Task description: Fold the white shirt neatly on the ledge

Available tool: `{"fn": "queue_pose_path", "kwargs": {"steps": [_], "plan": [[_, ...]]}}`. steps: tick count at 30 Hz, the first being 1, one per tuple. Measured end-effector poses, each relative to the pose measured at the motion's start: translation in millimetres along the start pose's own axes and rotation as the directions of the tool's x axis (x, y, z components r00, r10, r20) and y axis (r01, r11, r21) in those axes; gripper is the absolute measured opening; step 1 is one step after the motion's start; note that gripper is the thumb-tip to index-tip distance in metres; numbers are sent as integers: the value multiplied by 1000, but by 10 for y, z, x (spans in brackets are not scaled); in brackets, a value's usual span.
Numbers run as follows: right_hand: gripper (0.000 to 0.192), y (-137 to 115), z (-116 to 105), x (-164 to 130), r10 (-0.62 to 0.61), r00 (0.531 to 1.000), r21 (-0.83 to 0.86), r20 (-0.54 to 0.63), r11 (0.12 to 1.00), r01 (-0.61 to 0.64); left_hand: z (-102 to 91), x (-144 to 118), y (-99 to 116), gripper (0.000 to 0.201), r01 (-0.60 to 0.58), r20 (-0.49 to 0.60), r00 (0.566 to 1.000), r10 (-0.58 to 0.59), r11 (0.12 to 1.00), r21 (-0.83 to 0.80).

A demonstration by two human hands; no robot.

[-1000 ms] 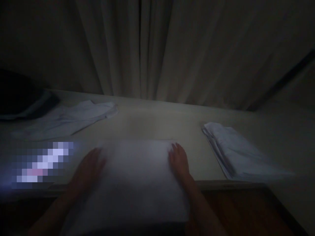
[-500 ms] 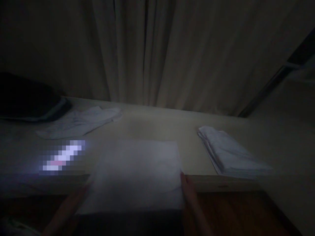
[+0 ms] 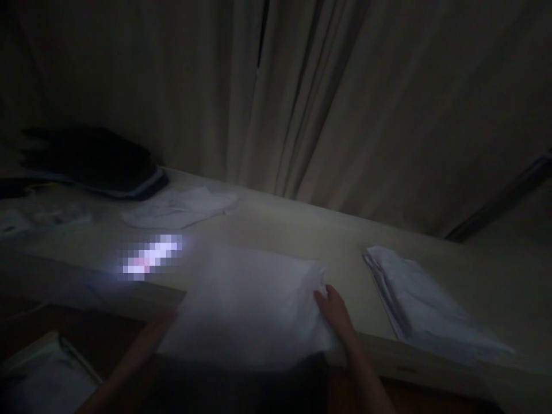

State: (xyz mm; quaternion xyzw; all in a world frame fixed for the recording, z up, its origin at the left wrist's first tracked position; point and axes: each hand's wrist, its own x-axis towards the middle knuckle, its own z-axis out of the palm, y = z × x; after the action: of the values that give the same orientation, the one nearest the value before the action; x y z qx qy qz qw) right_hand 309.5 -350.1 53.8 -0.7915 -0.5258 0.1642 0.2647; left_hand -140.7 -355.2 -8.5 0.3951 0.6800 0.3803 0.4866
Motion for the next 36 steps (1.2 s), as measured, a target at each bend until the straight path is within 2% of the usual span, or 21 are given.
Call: {"fn": "queue_pose_path", "kwargs": {"steps": [4, 7, 11, 15, 19, 22, 27, 30, 33, 36], "plan": [[46, -801, 57, 168, -187, 978, -179, 92, 963, 201, 29, 41, -160, 31, -32, 45, 998, 35, 997, -71], [37, -1442, 213, 175, -308, 926, -295, 219, 884, 364, 79, 19, -176, 31, 9, 53, 999, 1, 984, -178], [27, -2206, 554, 38, -423, 835, -391, 352, 744, 542, 145, 14, -166, 31, 37, 52, 998, -26, 974, -226], [28, -2685, 1049, -199, -476, 741, -388, 474, 642, 661, 182, 45, -219, 31, 62, 23, 998, -59, 970, -237], [29, -2832, 1508, -482, -443, 641, -312, 627, 611, 727, 185, 39, -278, 34, 63, 65, 997, -46, 953, -295], [29, -2825, 1668, -637, -434, 601, -282, 672, 600, 749, 175, 31, -304, 33, 58, 96, 995, -26, 936, -347], [31, -2852, 1601, -650, -407, 594, -260, 693, 628, 734, 170, 46, -338, 30, 59, 82, 996, -32, 935, -349], [32, -2903, 1552, -603, -432, 597, -218, 676, 657, 722, 179, 45, -338, 31, 60, 94, 995, -29, 931, -359], [34, -2893, 1590, -613, -431, 593, -188, 680, 679, 710, 183, 34, -322, 34, 58, 120, 993, -13, 926, -374], [36, -2792, 1665, -675, -396, 541, -129, 742, 707, 695, 177, 17, -326, 34, 57, 112, 994, -16, 927, -372]]}}
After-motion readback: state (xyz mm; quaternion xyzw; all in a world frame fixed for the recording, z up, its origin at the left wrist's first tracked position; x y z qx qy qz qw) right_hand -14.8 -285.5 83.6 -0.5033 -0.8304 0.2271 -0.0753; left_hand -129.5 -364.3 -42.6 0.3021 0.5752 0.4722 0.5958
